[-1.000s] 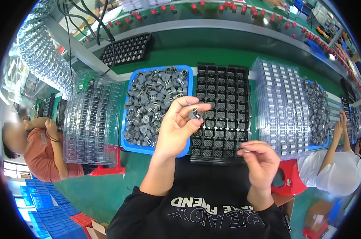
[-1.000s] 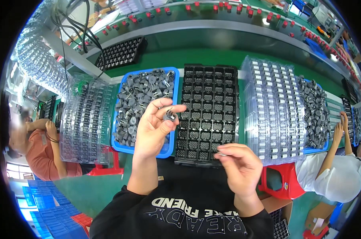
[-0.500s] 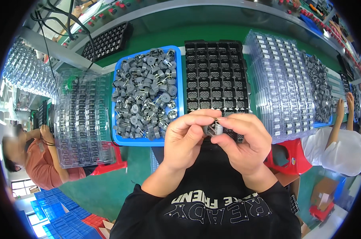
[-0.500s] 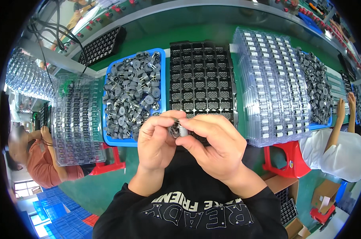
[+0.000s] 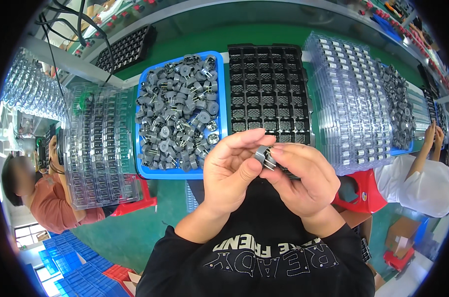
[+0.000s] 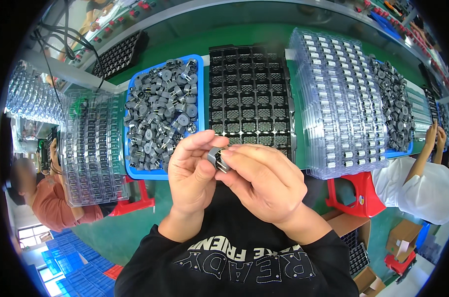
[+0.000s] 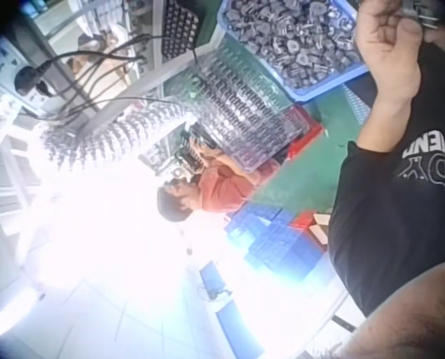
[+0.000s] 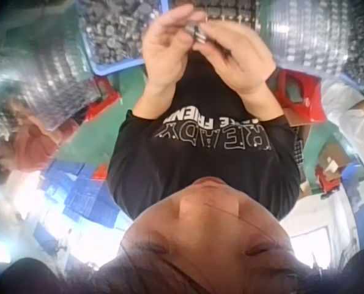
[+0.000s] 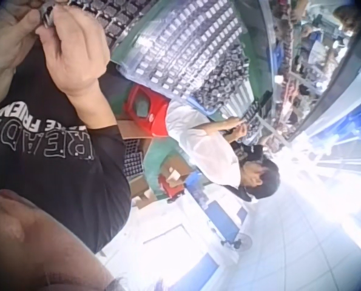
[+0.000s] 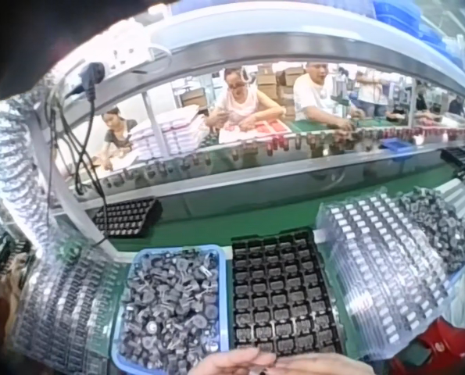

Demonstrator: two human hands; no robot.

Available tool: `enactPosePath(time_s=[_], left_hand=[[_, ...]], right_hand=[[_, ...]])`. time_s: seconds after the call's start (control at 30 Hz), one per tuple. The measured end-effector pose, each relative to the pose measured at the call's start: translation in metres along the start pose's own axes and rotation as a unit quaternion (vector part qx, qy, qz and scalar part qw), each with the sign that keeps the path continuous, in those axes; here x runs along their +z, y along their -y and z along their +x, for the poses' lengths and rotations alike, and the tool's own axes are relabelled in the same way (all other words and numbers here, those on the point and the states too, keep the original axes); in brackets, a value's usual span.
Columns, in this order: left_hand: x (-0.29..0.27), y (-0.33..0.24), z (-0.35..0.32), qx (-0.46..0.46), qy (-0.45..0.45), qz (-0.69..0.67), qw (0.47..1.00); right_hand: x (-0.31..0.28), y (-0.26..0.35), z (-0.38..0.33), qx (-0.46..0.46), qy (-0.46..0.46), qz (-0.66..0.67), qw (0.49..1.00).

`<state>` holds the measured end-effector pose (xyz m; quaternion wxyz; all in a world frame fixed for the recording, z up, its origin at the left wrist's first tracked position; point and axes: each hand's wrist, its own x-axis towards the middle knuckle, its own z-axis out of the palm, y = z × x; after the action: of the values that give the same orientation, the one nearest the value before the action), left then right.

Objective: Inspecting small electronic components and placing them into partitioned trays at a factory workstation.

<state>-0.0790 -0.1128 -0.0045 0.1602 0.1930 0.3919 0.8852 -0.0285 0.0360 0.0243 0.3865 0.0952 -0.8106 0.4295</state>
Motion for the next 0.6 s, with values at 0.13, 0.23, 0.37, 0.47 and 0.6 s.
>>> enactPosePath(time_s=[0.13,0.23,0.37,0.47,0.6], left_hand=[[-0.004,-0.002,-0.001,-0.001,0.005,-0.004,1.000],[-0.008,-0.001,-0.002,0.021,0.011,0.007,1.000],[-0.014,-0.002,-0.006,0.003,0.015,0.023,1.000],[-0.021,0.003,-0.022,-0.044,-0.025,0.034,0.998],[-0.027,0.014,-0.033,-0.037,-0.063,0.074,0.995]], right_hand=[[0.001,0.000,0.002,-0.001,0.012,0.000,1.000],[0.000,0.002,0.005,-0.006,0.031,-0.001,0.999],[0.000,-0.003,0.001,0.067,0.071,0.056,0.994],[0.009,-0.011,-0.021,0.166,0.034,0.129,0.977],[0.009,-0.010,-0.023,0.175,0.104,0.117,0.972]])
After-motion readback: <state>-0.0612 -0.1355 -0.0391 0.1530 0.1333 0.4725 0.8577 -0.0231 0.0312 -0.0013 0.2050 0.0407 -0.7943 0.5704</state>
